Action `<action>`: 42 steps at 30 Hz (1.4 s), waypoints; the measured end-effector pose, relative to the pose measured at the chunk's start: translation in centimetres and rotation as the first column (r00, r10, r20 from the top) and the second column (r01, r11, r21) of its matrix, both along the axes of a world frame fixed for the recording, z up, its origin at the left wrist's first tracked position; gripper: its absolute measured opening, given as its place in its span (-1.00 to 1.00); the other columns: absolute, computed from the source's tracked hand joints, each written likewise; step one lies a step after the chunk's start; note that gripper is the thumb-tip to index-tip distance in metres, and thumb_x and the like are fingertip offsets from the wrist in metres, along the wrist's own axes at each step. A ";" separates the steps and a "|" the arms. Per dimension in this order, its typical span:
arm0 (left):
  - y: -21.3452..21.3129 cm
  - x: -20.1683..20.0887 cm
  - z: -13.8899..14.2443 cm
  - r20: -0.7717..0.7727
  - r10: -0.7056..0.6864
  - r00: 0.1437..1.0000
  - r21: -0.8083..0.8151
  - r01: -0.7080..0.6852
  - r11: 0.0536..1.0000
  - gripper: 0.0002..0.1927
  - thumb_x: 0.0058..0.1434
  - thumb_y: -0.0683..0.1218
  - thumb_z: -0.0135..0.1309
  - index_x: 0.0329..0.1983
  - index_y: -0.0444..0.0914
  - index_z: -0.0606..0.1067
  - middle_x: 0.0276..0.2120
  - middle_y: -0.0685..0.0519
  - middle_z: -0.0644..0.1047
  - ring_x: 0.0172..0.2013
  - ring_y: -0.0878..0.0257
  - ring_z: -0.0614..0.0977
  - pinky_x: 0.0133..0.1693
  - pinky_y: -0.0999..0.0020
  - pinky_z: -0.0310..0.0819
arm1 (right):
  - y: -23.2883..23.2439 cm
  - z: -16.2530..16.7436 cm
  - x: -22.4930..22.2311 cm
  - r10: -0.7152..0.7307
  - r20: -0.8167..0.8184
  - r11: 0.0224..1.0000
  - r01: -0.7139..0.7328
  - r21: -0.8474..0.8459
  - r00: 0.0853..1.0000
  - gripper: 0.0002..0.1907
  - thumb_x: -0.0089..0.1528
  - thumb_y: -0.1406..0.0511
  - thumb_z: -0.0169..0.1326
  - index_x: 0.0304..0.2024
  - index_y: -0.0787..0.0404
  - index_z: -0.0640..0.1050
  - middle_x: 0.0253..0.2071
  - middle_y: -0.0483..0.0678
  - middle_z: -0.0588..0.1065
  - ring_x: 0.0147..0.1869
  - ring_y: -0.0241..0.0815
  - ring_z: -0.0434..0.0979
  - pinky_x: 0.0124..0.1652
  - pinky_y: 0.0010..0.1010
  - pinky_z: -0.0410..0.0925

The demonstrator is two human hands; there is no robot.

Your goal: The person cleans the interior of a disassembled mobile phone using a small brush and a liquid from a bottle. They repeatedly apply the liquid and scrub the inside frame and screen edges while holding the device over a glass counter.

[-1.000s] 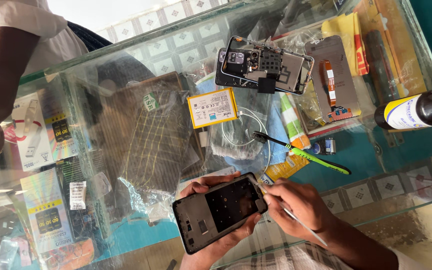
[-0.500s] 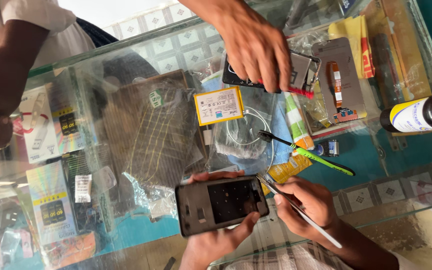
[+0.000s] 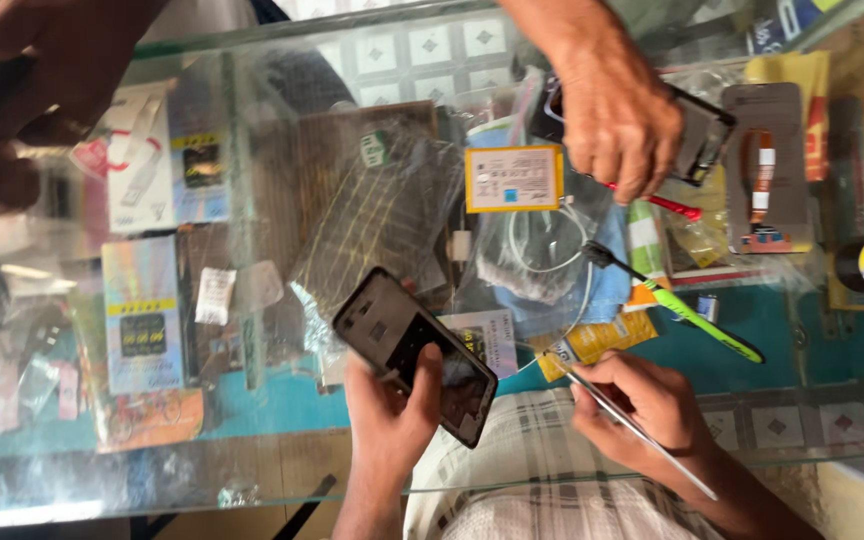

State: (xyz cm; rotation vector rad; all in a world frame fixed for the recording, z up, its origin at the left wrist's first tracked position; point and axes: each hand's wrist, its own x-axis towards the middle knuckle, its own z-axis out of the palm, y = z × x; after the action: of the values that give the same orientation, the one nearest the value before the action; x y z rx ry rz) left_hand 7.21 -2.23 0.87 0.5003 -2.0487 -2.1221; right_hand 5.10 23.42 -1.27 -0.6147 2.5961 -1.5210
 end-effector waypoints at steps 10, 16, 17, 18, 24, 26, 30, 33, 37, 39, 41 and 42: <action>2.3 0.1 1.4 -0.182 -0.021 0.983 -0.161 -0.009 0.987 -0.01 0.00 -0.40 -0.11 0.56 -0.33 -0.12 0.47 -0.25 0.18 0.43 -0.03 0.27 0.46 0.10 0.10 | -0.6 1.4 1.6 -0.032 0.099 0.999 0.030 0.022 0.995 -0.81 0.07 0.44 0.25 -0.25 0.35 0.59 -0.52 -0.13 0.50 -0.59 -0.44 0.44 -0.56 -0.56 0.28; 3.2 1.1 -0.1 -0.225 -0.033 0.974 -0.112 0.008 0.994 -0.02 0.05 -0.44 -0.15 0.58 -0.33 -0.15 0.47 -0.21 0.15 0.51 -0.02 0.20 0.55 0.08 0.01 | 0.1 0.7 4.5 0.069 0.064 0.997 -0.065 -0.051 0.996 -0.83 0.02 0.46 0.20 -0.32 0.34 0.57 -0.56 -0.14 0.46 -0.59 -0.42 0.42 -0.56 -0.54 0.29; 3.1 1.2 -0.3 -0.231 -0.038 0.972 -0.104 0.014 0.995 -0.01 0.05 -0.45 -0.15 0.58 -0.32 -0.16 0.48 -0.21 0.15 0.52 -0.02 0.19 0.55 0.09 -0.01 | 0.2 0.6 4.7 0.058 0.043 0.998 -0.056 -0.043 0.997 -0.84 0.02 0.46 0.20 -0.32 0.33 0.56 -0.56 -0.15 0.46 -0.59 -0.42 0.44 -0.55 -0.54 0.30; 3.1 1.3 -0.3 -0.227 -0.034 0.973 -0.081 0.016 0.997 -0.01 0.06 -0.46 -0.15 0.59 -0.32 -0.16 0.48 -0.20 0.15 0.50 0.00 0.22 0.53 0.11 0.05 | 0.4 0.6 4.9 0.047 0.022 0.998 -0.046 -0.035 0.999 -0.84 0.03 0.46 0.20 -0.33 0.32 0.56 -0.55 -0.15 0.46 -0.58 -0.41 0.45 -0.54 -0.54 0.31; 3.3 1.6 -0.2 -0.208 -0.018 0.978 -0.004 0.017 1.000 -0.03 0.13 -0.46 -0.16 0.62 -0.29 -0.15 0.44 -0.18 0.15 0.36 0.13 0.31 0.40 0.24 0.30 | 0.5 1.1 4.9 0.038 0.053 0.999 -0.040 0.036 0.998 -0.83 0.03 0.46 0.23 -0.32 0.32 0.57 -0.57 -0.10 0.46 -0.59 -0.37 0.46 -0.55 -0.50 0.31; 3.4 1.6 -0.1 -0.212 -0.010 0.977 -0.007 0.009 1.000 -0.03 0.13 -0.46 -0.17 0.63 -0.29 -0.14 0.43 -0.17 0.16 0.34 0.15 0.33 0.35 0.29 0.31 | 0.4 1.2 4.7 0.059 0.060 0.997 -0.062 0.048 0.996 -0.83 0.02 0.46 0.23 -0.32 0.32 0.57 -0.56 -0.09 0.47 -0.59 -0.37 0.47 -0.54 -0.50 0.32; 3.6 1.6 0.4 -0.187 0.005 0.982 -0.006 -0.006 1.000 -0.04 0.15 -0.45 -0.16 0.63 -0.29 -0.13 0.43 -0.17 0.18 0.27 0.18 0.37 0.30 0.32 0.35 | 0.3 1.5 4.4 0.093 0.048 0.993 -0.096 0.072 0.995 -0.80 0.01 0.45 0.24 -0.30 0.32 0.57 -0.56 -0.08 0.46 -0.59 -0.33 0.47 -0.54 -0.47 0.32; 3.8 1.7 0.8 -0.175 0.014 0.984 -0.021 -0.017 1.000 -0.07 0.16 -0.44 -0.16 0.62 -0.31 -0.12 0.43 -0.17 0.19 0.25 0.20 0.37 0.32 0.34 0.33 | 0.3 1.7 4.2 0.138 0.022 0.989 -0.139 0.049 0.990 -0.77 0.01 0.45 0.22 -0.27 0.34 0.55 -0.54 -0.08 0.47 -0.57 -0.33 0.50 -0.53 -0.47 0.34; 4.0 1.5 1.1 -0.170 0.023 0.985 -0.046 -0.031 0.998 -0.10 0.17 -0.44 -0.16 0.59 -0.34 -0.11 0.42 -0.17 0.20 0.24 0.21 0.36 0.35 0.35 0.29 | 0.3 2.1 4.1 0.117 0.043 0.990 -0.120 0.070 0.992 -0.80 0.01 0.46 0.24 -0.30 0.32 0.57 -0.58 -0.11 0.45 -0.63 -0.35 0.47 -0.57 -0.46 0.31; 4.2 1.5 1.2 -0.162 0.026 0.986 -0.046 -0.034 0.998 -0.11 0.17 -0.43 -0.16 0.59 -0.34 -0.11 0.42 -0.17 0.20 0.23 0.21 0.37 0.35 0.35 0.30 | 0.3 2.1 4.1 0.126 0.004 0.989 -0.126 0.076 0.992 -0.79 0.01 0.46 0.23 -0.28 0.31 0.56 -0.56 -0.11 0.45 -0.61 -0.33 0.47 -0.55 -0.44 0.31; 4.2 1.4 1.3 -0.162 0.025 0.986 -0.052 -0.034 0.998 -0.10 0.17 -0.43 -0.16 0.60 -0.34 -0.11 0.42 -0.17 0.21 0.22 0.21 0.37 0.33 0.35 0.32 | 0.3 2.1 4.0 0.142 -0.012 0.987 -0.141 0.072 0.990 -0.77 0.01 0.45 0.22 -0.26 0.31 0.55 -0.55 -0.11 0.45 -0.59 -0.33 0.48 -0.54 -0.45 0.31; 4.2 1.4 1.4 -0.158 0.024 0.987 -0.053 -0.033 0.998 -0.09 0.17 -0.43 -0.16 0.61 -0.34 -0.11 0.42 -0.17 0.21 0.20 0.21 0.38 0.32 0.35 0.34 | 0.2 2.0 4.0 0.155 -0.005 0.986 -0.155 0.064 0.988 -0.76 0.01 0.45 0.21 -0.25 0.32 0.54 -0.54 -0.12 0.45 -0.58 -0.34 0.49 -0.54 -0.46 0.32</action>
State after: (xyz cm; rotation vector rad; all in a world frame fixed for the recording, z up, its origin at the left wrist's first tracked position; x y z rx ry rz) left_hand 8.62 1.98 2.27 0.3404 -1.9950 -2.0123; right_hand 9.10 23.64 0.77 -0.7985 2.5254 -1.3870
